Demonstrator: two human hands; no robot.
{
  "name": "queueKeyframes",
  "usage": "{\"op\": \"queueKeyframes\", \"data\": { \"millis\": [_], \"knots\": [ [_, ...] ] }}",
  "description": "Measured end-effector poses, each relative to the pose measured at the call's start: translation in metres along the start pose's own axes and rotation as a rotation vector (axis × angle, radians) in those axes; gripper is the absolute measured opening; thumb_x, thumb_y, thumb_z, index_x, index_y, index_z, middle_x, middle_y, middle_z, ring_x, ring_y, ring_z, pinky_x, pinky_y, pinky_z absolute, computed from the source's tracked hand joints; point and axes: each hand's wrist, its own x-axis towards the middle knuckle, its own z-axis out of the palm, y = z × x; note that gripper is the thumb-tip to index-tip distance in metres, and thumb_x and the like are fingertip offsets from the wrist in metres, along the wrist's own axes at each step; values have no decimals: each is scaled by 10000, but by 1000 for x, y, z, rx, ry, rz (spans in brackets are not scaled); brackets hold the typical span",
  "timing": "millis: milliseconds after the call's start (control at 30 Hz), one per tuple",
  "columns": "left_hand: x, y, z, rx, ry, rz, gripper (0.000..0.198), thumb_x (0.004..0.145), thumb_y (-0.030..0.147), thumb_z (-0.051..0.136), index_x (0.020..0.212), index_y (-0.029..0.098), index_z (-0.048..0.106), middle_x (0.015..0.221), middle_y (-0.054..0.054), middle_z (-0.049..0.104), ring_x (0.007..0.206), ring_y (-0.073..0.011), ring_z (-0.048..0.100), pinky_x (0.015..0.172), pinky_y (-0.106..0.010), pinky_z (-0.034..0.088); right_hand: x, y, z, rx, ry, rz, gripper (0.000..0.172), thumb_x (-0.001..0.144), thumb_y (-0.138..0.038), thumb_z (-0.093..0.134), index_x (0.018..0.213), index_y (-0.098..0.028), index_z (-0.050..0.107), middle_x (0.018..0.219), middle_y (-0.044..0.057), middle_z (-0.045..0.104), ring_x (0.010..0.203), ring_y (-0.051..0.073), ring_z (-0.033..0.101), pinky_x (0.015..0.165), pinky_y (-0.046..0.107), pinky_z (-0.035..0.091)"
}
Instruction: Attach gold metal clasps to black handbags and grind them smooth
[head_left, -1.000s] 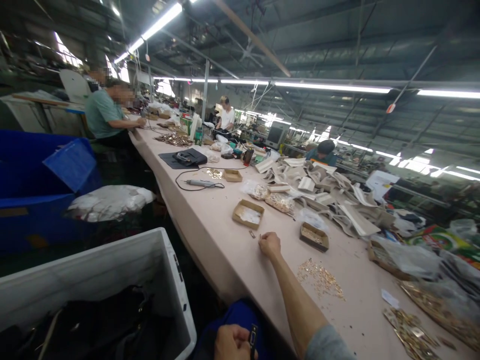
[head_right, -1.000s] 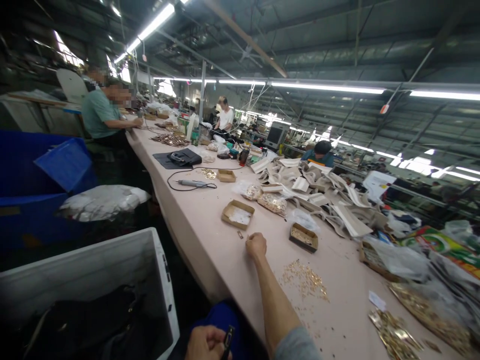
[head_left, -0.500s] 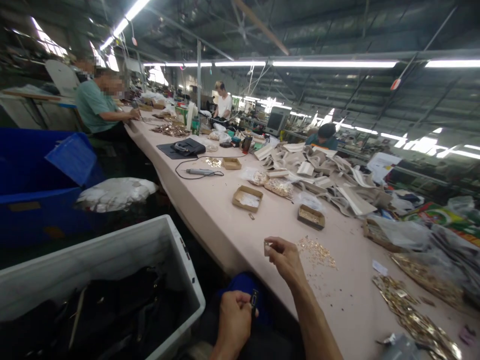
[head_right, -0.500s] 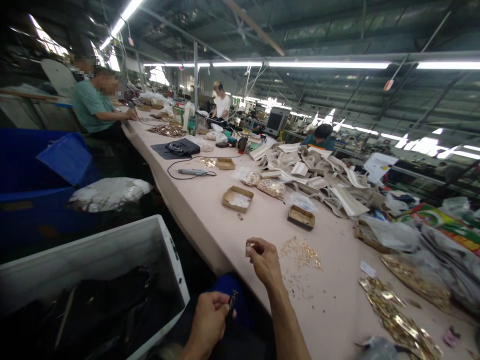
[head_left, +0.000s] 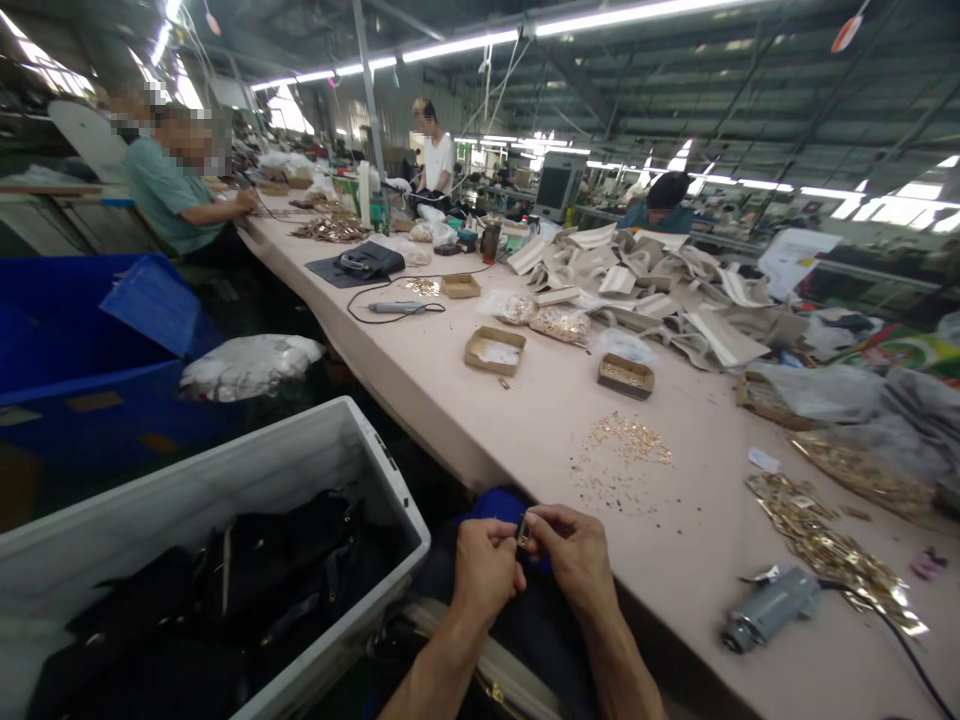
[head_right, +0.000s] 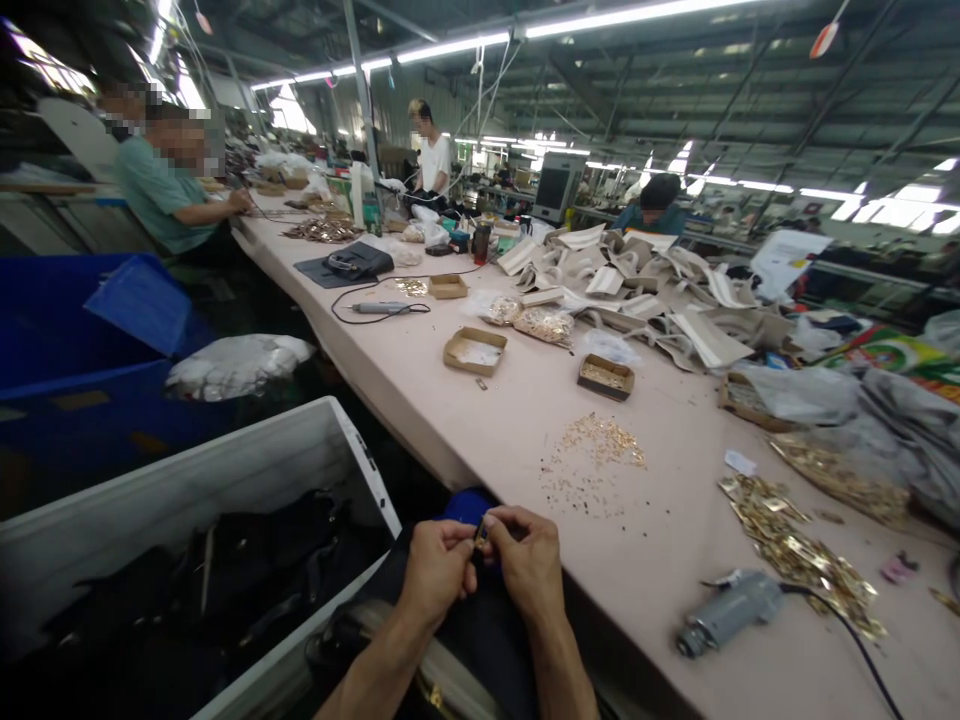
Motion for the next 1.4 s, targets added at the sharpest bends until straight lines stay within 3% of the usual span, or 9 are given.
{"op": "queueKeyframes", "data": {
  "millis": [500,633,700,767,1000,1400],
  "knots": [
    [-10,-2,0,28,-23,81,281,828,232,591,857,64,814,389,-10,585,288,-115,485,327,-198,387,-11,6,2,94,60,4,494,712,-575,858,913,-126,802,643,75,725,549,201,666,546,315,595],
    [-20,3,1,112,-56,230,251,854,191,579,918,101,804,624,-76,736,399,-145,601,408,-226,428,-11,6,3,107,77,6,465,716,-555,856,899,-130,805,622,68,714,539,207,658,541,320,579],
    [-26,4,2,222,-18,360,218,881,184,583,920,148,794,768,-100,784,564,-189,704,531,-251,487,-10,7,2,94,79,-3,438,725,-537,849,896,-136,808,644,67,720,546,203,649,537,315,561],
    [-30,5,4,379,47,466,196,902,184,584,899,176,779,780,-107,783,680,-233,736,626,-281,496,-9,8,-1,38,89,-32,399,746,-516,834,895,-145,816,681,66,731,571,196,640,544,303,536],
    [-32,-2,11,690,153,633,238,904,122,523,997,113,742,839,-176,746,737,-295,705,698,-368,478,-10,10,-6,-29,105,-75,307,790,-462,807,903,-178,830,805,68,770,724,211,669,700,319,537],
    [-28,-17,18,685,323,798,228,917,126,515,886,129,740,672,-88,707,519,-209,617,579,-333,438,-12,15,-4,-64,112,-190,208,811,-399,787,863,-201,824,852,70,760,802,230,697,760,340,544]
  ]
}}
